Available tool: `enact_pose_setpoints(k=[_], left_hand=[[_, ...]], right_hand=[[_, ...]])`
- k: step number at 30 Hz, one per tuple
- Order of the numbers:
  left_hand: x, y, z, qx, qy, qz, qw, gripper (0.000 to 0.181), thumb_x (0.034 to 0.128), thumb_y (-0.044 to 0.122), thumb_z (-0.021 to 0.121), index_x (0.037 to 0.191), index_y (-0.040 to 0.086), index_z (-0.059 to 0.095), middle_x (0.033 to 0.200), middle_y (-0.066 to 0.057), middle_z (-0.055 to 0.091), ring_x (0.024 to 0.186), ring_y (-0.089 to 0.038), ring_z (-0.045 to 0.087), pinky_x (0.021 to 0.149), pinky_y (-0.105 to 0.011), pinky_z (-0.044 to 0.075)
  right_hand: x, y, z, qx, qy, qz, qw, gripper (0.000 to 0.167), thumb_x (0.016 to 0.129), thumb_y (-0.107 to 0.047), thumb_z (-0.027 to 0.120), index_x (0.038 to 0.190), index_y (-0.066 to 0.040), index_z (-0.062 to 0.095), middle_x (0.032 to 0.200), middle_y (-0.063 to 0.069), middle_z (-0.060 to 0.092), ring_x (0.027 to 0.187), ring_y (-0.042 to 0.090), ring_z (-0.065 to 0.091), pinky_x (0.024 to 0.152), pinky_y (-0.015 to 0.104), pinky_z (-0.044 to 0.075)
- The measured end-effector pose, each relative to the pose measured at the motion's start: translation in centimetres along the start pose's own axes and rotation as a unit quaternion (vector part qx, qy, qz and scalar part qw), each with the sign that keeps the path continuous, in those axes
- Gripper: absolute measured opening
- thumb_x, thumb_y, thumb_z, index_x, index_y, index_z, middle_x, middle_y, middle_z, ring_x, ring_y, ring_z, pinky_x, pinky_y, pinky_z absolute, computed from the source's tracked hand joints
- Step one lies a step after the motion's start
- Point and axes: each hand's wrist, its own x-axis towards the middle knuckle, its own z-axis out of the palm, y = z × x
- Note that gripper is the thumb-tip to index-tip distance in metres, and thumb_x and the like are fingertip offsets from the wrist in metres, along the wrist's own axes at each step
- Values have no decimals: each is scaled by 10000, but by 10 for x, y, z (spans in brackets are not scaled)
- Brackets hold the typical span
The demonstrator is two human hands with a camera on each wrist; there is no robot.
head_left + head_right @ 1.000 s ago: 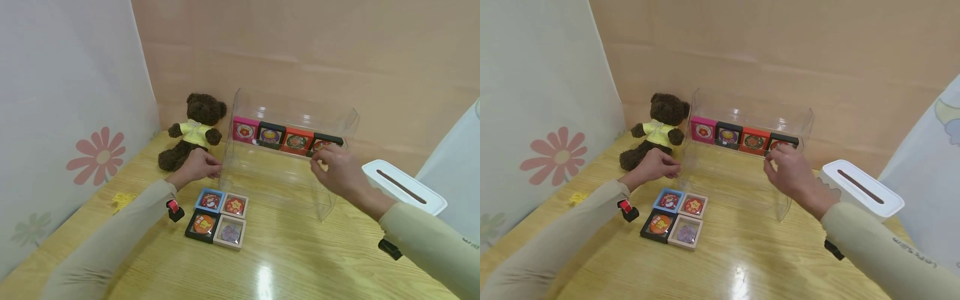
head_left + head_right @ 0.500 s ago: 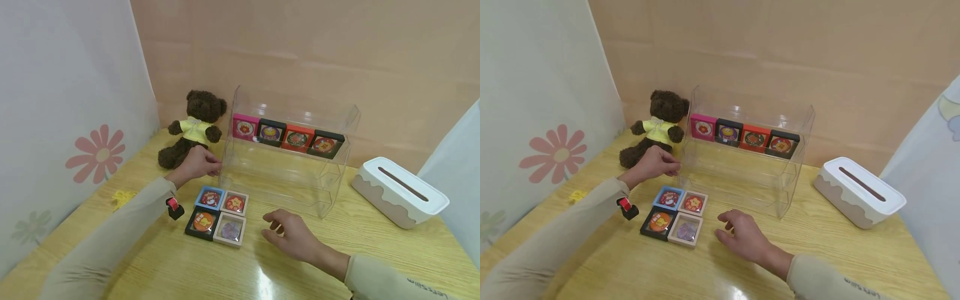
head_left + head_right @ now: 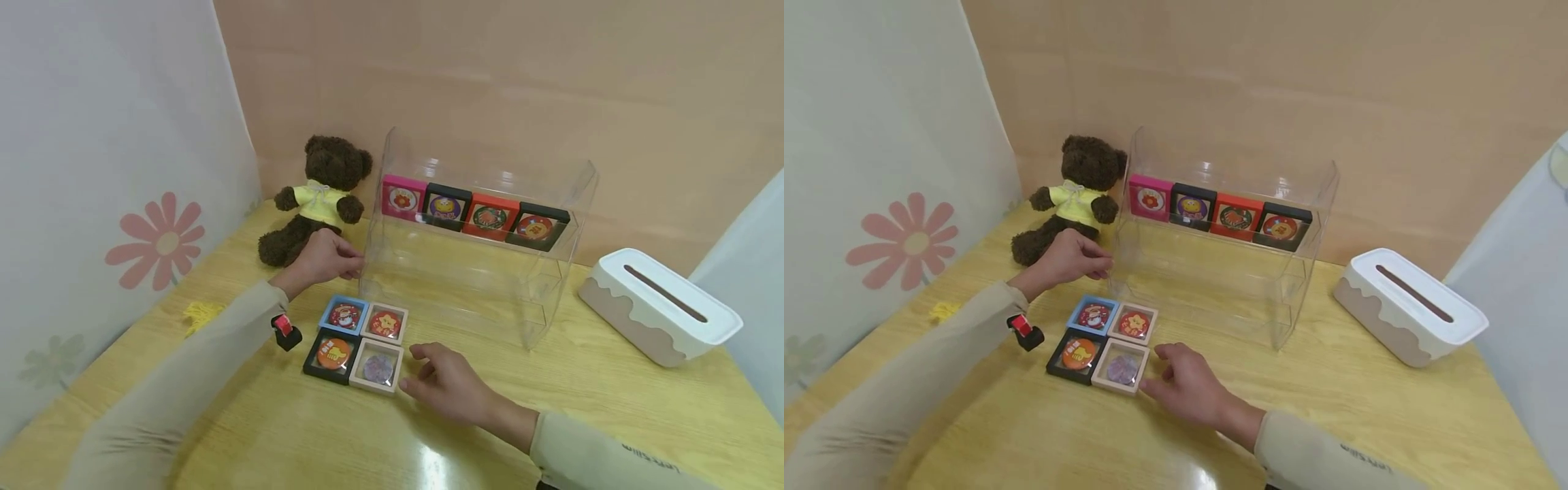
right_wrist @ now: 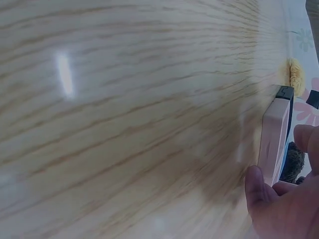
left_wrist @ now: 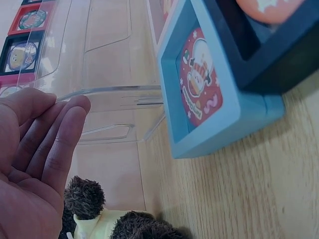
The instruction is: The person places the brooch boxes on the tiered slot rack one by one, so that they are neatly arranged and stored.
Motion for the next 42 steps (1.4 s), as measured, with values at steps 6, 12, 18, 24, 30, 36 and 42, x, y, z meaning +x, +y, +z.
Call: enact_pose_setpoints(k=[6,12,18,24,30,36,42], left_hand=[[0,3,-2,-48,5,-16,10000,167,871,118,703,924,-34,747,750,-120,702,639,-224,687,675,-471,561],[-1,0,-1,-39,-37,-61,10000,176,871,126,704,929,-35,746,752,-115,703,637,-218,686,673,-468,561],[-2,1,-3,-48,-29,-66,10000,169,870,115,703,927,-39,745,753,-120,702,647,-239,687,674,-472,560],[-1,1,-1,-71,-67,-58,9999,167,870,102,700,933,-47,741,754,-125,701,688,-301,688,676,-467,561],[1,3,0,-10,-62,-54,10000,158,871,98,699,929,-42,743,749,-118,701,666,-265,689,680,-472,560],[1,2,2,-33,-130,-70,9999,166,871,107,700,940,-38,743,763,-116,703,645,-221,686,681,-460,562],[-1,1,0,-38,-113,-22,9999,164,869,99,700,943,-41,741,761,-122,702,639,-218,685,660,-438,569]], right_hand=[[9,-4,4,-5,73,288,9996,581,878,-243,704,1263,137,490,1197,236,546,777,168,616,626,236,534],[15,-5,9,-140,86,483,9987,624,852,-252,733,1261,147,484,1062,183,551,651,91,549,532,248,509],[21,-4,12,-514,109,457,9976,647,817,-276,767,1234,146,509,875,69,517,644,97,487,530,247,460],[21,-1,14,-743,138,397,9963,658,792,-269,789,1230,142,519,869,57,507,676,124,480,557,246,441],[19,0,12,-696,167,343,9968,641,785,-263,793,1221,131,536,901,70,517,678,127,475,564,252,431],[16,1,8,-542,65,508,9972,582,766,-262,812,1168,68,551,842,35,522,682,116,497,571,255,449],[13,-1,2,-197,-65,273,9994,517,723,-229,848,1064,-32,514,883,28,620,746,160,615,645,290,516]])
